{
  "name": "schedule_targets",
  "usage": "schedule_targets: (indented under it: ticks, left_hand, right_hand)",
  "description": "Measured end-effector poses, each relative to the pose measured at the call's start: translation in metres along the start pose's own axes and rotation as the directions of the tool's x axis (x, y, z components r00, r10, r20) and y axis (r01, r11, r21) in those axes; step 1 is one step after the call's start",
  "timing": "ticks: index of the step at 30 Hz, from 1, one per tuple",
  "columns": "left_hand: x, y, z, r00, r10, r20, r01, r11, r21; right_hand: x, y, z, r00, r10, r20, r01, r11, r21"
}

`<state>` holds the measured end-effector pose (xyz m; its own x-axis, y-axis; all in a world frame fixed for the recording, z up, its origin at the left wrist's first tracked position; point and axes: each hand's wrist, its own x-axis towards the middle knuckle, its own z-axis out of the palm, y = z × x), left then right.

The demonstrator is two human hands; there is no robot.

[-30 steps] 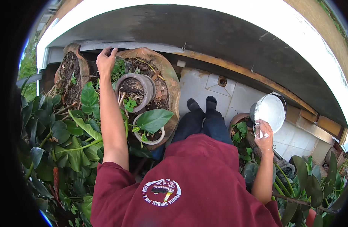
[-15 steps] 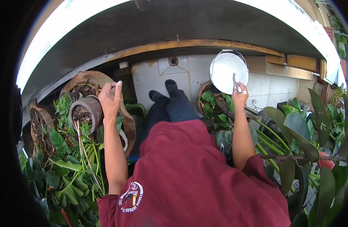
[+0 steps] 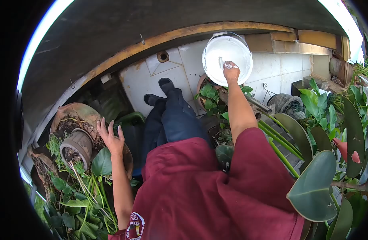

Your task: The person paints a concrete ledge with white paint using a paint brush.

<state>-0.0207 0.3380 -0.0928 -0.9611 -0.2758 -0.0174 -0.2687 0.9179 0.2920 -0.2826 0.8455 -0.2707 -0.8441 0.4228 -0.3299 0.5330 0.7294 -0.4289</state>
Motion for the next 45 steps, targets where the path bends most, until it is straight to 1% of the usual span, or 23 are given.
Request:
schedule_targets:
  ticks: [1,2,5,8,11,12,15,18,21,22,25,27,28,31,32,33,34,35,36,38,40,43,45]
  left_hand:
    - [0.000,-0.003,0.004,1.000,0.002,-0.007,-0.002,1.000,0.022]
    - [0.000,-0.005,0.008,1.000,0.004,-0.015,-0.004,0.999,0.044]
    - [-0.004,-0.007,0.012,0.999,0.022,-0.024,-0.019,0.994,0.109]
    - [-0.003,-0.007,0.015,0.999,0.035,-0.035,-0.030,0.991,0.129]
    - [-0.003,-0.005,0.015,0.999,0.033,-0.021,-0.029,0.985,0.168]
    - [-0.002,-0.004,0.016,0.999,0.039,-0.021,-0.035,0.985,0.170]
    - [0.000,-0.005,0.015,0.998,0.055,-0.016,-0.051,0.982,0.182]
    - [-0.002,-0.002,0.015,0.998,0.061,-0.004,-0.059,0.979,0.194]
    - [-0.001,-0.002,0.015,0.997,0.070,-0.013,-0.067,0.980,0.189]
    - [0.000,-0.002,0.017,0.997,0.073,-0.022,-0.068,0.980,0.186]
    - [-0.001,-0.002,0.014,0.998,0.067,-0.006,-0.064,0.979,0.195]
    - [-0.002,-0.002,0.015,0.999,0.053,-0.012,-0.050,0.982,0.182]
    - [-0.002,-0.002,0.014,0.998,0.060,-0.013,-0.057,0.981,0.185]
    - [-0.002,-0.002,0.014,0.999,0.051,-0.004,-0.049,0.981,0.189]
    - [-0.003,-0.004,0.015,0.998,0.056,-0.009,-0.053,0.981,0.188]
    - [-0.003,-0.004,0.015,0.998,0.058,-0.016,-0.054,0.980,0.192]
    - [-0.003,-0.004,0.016,0.998,0.056,-0.022,-0.051,0.981,0.188]
    - [-0.004,-0.004,0.017,0.998,0.051,-0.025,-0.046,0.981,0.186]
    - [-0.004,-0.004,0.016,0.998,0.055,-0.023,-0.050,0.981,0.189]
    - [-0.003,-0.005,0.015,0.998,0.058,-0.025,-0.053,0.981,0.188]
    - [-0.005,-0.005,0.016,0.998,0.053,-0.028,-0.047,0.982,0.182]
    - [-0.005,-0.005,0.016,0.998,0.051,-0.029,-0.045,0.983,0.176]
    - [-0.006,-0.005,0.015,0.999,0.045,-0.024,-0.041,0.984,0.172]
  right_hand:
    - [0.003,-0.001,0.006,1.000,-0.010,-0.001,0.010,0.997,-0.078]
    - [0.008,0.003,0.014,1.000,0.002,0.026,0.001,0.994,-0.107]
    - [0.018,0.021,0.033,0.996,-0.012,0.089,0.021,0.995,-0.098]
    - [0.035,0.049,0.059,0.997,-0.002,0.080,0.010,0.996,-0.091]
    - [0.042,0.061,0.075,0.993,-0.031,0.112,0.048,0.987,-0.155]
    - [0.041,0.063,0.076,0.986,-0.069,0.151,0.105,0.963,-0.248]
    - [0.037,0.067,0.081,0.979,-0.054,0.197,0.102,0.965,-0.241]
    - [0.037,0.078,0.074,0.966,-0.109,0.233,0.165,0.958,-0.236]
    - [0.035,0.082,0.067,0.984,-0.075,0.160,0.103,0.979,-0.173]
    - [0.038,0.085,0.069,0.982,-0.136,0.129,0.163,0.961,-0.225]
    - [0.038,0.085,0.069,0.964,-0.085,0.252,0.145,0.962,-0.232]
    - [0.041,0.084,0.069,0.943,-0.094,0.319,0.200,0.927,-0.318]
    - [0.044,0.084,0.063,0.922,-0.149,0.356,0.263,0.918,-0.298]
    - [0.035,0.073,0.037,0.956,-0.094,0.277,0.140,0.978,-0.154]
    - [0.030,0.069,0.027,0.972,-0.105,0.208,0.132,0.984,-0.120]
    - [0.028,0.065,0.018,0.987,-0.003,0.163,-0.013,0.995,0.095]
    - [0.023,0.064,0.010,0.985,0.104,0.140,-0.144,0.939,0.311]
    - [0.018,0.064,0.000,0.967,0.207,0.145,-0.253,0.820,0.514]
    - [0.015,0.063,-0.012,0.964,0.216,0.154,-0.265,0.740,0.619]
    - [0.012,0.075,-0.025,0.942,0.284,0.176,-0.310,0.542,0.781]
    - [0.008,0.080,-0.035,0.920,0.326,0.219,-0.332,0.345,0.878]
    - [0.004,0.087,-0.039,0.899,0.371,0.234,-0.323,0.200,0.925]
    - [0.001,0.091,-0.038,0.895,0.374,0.242,-0.315,0.150,0.937]
